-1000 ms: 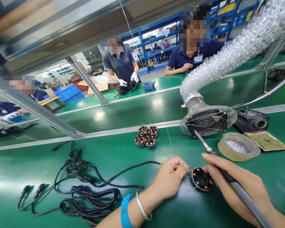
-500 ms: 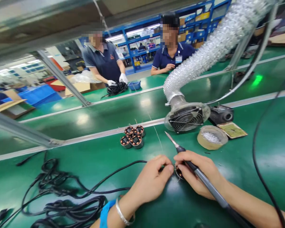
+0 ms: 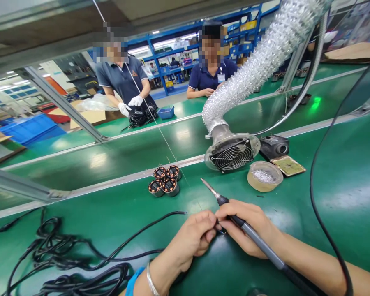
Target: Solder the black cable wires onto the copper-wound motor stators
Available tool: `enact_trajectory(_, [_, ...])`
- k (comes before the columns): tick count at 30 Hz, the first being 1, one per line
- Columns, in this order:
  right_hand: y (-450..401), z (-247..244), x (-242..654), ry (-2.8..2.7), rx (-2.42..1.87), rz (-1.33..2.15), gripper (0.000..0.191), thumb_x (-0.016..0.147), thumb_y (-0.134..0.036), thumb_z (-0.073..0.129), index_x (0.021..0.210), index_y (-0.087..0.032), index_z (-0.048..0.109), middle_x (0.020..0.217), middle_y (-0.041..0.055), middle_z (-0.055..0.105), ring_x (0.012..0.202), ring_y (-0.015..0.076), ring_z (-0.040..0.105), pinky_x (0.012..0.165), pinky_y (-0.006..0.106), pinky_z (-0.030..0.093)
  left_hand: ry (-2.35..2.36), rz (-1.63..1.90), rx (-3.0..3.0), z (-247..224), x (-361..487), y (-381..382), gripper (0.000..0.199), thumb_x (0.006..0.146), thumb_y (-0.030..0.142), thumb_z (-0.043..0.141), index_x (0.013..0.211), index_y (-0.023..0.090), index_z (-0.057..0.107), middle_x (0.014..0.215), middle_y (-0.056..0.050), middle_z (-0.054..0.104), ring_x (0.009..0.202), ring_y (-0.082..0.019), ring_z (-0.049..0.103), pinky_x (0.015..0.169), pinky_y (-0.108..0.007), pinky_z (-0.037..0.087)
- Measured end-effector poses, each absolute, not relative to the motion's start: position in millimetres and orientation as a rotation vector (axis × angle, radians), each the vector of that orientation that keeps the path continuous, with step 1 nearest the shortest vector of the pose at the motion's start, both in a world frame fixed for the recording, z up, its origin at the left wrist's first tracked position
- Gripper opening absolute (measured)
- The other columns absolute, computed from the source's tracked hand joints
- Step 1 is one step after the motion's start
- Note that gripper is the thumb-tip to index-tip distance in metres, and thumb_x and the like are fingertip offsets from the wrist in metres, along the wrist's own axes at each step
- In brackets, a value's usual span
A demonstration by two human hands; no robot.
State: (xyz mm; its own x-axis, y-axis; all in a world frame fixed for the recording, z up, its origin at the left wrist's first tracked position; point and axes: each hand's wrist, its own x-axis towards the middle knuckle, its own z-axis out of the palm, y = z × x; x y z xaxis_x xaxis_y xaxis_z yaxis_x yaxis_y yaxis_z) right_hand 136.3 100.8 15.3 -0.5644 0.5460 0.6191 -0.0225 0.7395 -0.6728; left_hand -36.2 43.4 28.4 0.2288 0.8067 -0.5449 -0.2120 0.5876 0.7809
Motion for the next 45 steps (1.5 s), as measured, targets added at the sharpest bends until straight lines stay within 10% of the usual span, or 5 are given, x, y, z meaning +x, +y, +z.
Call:
enact_trajectory(14, [97,4,137,-2.042,-0.487,0.718,0.023,0.089,-0.009,0.06,0.104,-0.026,0.062,0.079,-0.0047,0.068,0.064,0.0082,0.066,0.063,0.014,0.053,1.209,1.024,0.641,28,-19,39,0.016,0.065,0.034,0.055,0.064,0.022,0.046,0.04,0.014,0.025,0.037,-0.004,0.011,0.039,-0.023,0.006])
enact_trajectory(45, [115,1,147,-2.235,-0.289,0.496,0.022,0.1,-0.017,0.045,0.112,-0.019,0.063,0.075,0.001,0.068,0.062,0.0123,0.06,0.06,0.023,0.047,1.275,0.993,0.739,21,-16,35,0.051,0.074,0.065,0.065,0.067,0.022,0.039,0.05,0.013,0.023,0.045,-0.006,0.012,0.043,-0.02,0.01])
